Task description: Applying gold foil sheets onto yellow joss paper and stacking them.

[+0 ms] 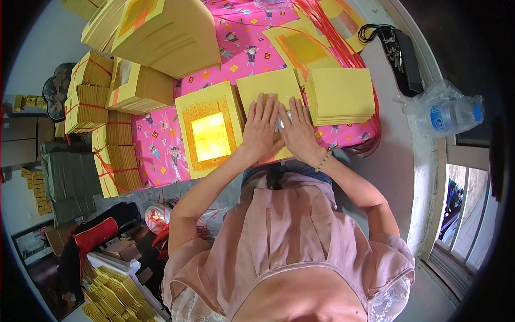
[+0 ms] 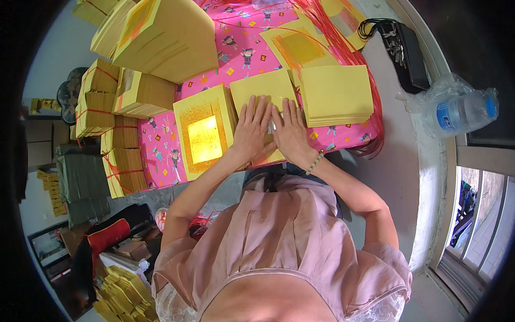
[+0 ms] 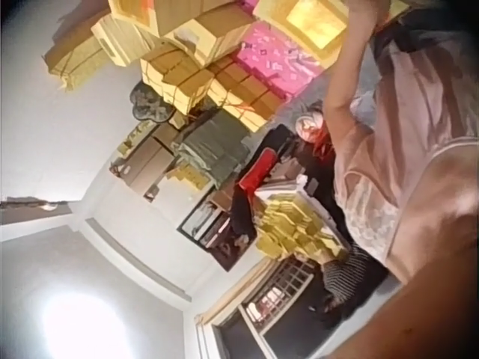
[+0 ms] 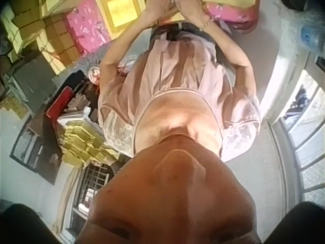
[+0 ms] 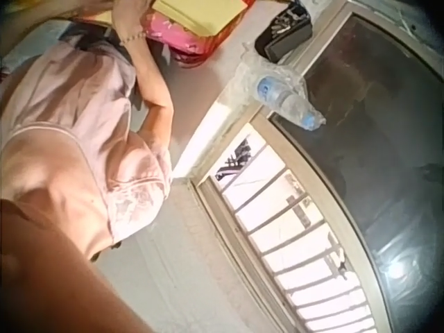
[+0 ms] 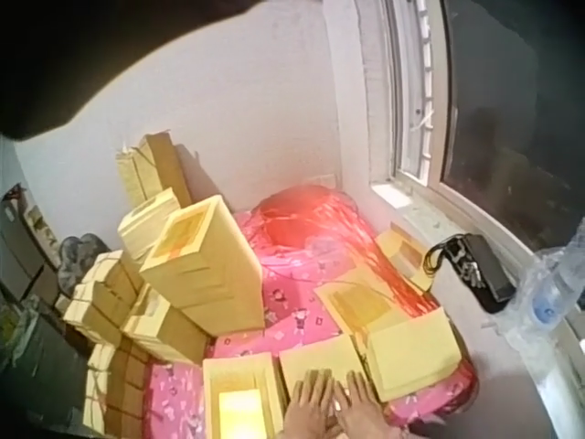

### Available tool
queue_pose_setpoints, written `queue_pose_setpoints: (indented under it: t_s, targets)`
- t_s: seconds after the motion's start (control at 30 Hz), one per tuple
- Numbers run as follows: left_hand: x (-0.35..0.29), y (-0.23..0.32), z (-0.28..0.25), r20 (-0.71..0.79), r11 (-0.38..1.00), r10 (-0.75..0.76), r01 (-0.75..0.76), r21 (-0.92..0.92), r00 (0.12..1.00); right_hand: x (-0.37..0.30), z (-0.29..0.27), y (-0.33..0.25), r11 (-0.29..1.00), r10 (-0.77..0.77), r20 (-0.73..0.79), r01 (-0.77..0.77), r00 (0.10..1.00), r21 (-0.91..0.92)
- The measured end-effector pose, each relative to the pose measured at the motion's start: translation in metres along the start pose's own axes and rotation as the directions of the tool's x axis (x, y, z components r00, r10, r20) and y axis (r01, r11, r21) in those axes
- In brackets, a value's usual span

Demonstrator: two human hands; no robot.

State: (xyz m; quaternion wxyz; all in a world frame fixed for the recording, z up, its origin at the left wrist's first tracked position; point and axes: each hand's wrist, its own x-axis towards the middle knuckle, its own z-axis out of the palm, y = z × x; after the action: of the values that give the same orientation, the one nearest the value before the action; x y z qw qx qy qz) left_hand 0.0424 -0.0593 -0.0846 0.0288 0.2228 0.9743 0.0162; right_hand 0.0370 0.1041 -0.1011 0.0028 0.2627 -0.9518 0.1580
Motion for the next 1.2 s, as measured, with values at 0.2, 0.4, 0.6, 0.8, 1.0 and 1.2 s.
queue_pose_setpoints:
  t_s: [0.2, 0.4, 0.6, 0.8, 1.0, 1.2]
  targets:
    - [-0.019, 0.014, -0.012, 0.108, 0.983, -0.117, 0.100, 0.153, 0.987, -0.003, 0.003, -0.002, 1.000, 0.007, -0.018, -0.007, 1.000, 0.007]
    - [-0.025, 0.013, -0.010, 0.021, 0.983, -0.120, 0.115, 0.142, 0.993, -0.004, 0.004, -0.002, 1.000, -0.024, -0.070, 0.023, 0.997, -0.017]
    - [-0.024, 0.013, -0.020, 0.135, 0.976, -0.126, 0.098, 0.194, 0.983, -0.003, 0.009, -0.001, 0.998, -0.041, -0.085, 0.036, 0.996, -0.060]
    - [-0.027, 0.018, -0.014, 0.165, 0.966, -0.107, 0.064, 0.250, 0.980, -0.003, 0.010, -0.001, 0.996, -0.062, -0.090, 0.056, 0.994, -0.065]
    - [-0.025, 0.019, -0.020, 0.176, 0.975, -0.119, 0.081, 0.208, 0.977, 0.006, -0.002, 0.001, 0.966, -0.094, -0.042, 0.081, 0.995, -0.244]
    - [-0.009, -0.005, -0.027, 0.071, 0.993, -0.115, 0.116, -0.010, 0.991, 0.031, -0.014, -0.001, 0.873, -0.176, -0.014, 0.149, 0.984, -0.465]
